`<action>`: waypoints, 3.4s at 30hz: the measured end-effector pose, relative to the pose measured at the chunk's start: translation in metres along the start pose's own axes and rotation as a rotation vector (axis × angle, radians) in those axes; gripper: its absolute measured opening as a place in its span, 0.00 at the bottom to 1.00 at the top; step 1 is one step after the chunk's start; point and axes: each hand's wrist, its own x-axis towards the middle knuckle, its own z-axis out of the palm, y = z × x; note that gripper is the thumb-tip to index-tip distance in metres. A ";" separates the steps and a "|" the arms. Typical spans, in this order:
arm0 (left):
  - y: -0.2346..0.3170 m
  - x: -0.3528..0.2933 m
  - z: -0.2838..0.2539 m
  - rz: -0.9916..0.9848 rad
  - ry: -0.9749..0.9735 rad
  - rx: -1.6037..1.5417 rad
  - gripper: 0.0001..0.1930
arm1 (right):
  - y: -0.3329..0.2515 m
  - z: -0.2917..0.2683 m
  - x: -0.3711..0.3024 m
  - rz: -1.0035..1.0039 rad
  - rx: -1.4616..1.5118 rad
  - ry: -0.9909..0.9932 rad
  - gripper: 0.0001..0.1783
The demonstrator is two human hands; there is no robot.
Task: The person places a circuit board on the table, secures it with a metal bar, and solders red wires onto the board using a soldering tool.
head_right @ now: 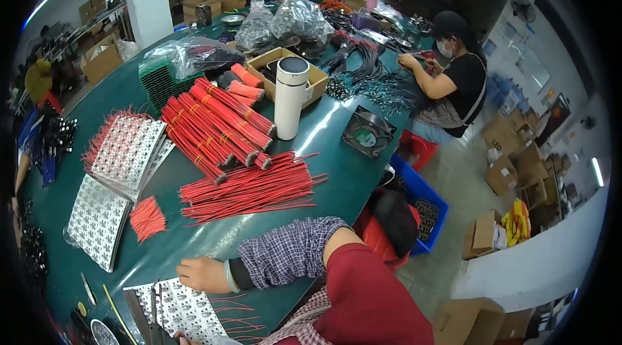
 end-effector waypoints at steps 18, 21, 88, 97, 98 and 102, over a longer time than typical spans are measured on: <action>-0.011 -0.001 0.015 0.373 -0.078 0.495 0.27 | 0.003 0.015 -0.003 -0.005 0.035 -0.012 0.10; -0.002 -0.014 0.023 0.546 -0.114 0.624 0.18 | 0.003 0.015 -0.003 -0.009 0.033 -0.016 0.10; 0.064 -0.066 0.045 0.260 -0.108 -0.248 0.16 | -0.038 -0.088 0.000 0.292 0.128 0.081 0.11; 0.051 -0.070 0.012 0.345 -0.114 0.169 0.19 | -0.047 -0.032 0.008 0.260 0.169 0.046 0.13; 0.051 -0.070 0.011 0.325 -0.129 0.205 0.19 | -0.048 -0.029 0.007 0.279 0.157 0.046 0.13; 0.057 -0.067 0.023 0.295 -0.122 0.190 0.12 | -0.048 -0.022 0.004 0.247 0.078 0.021 0.10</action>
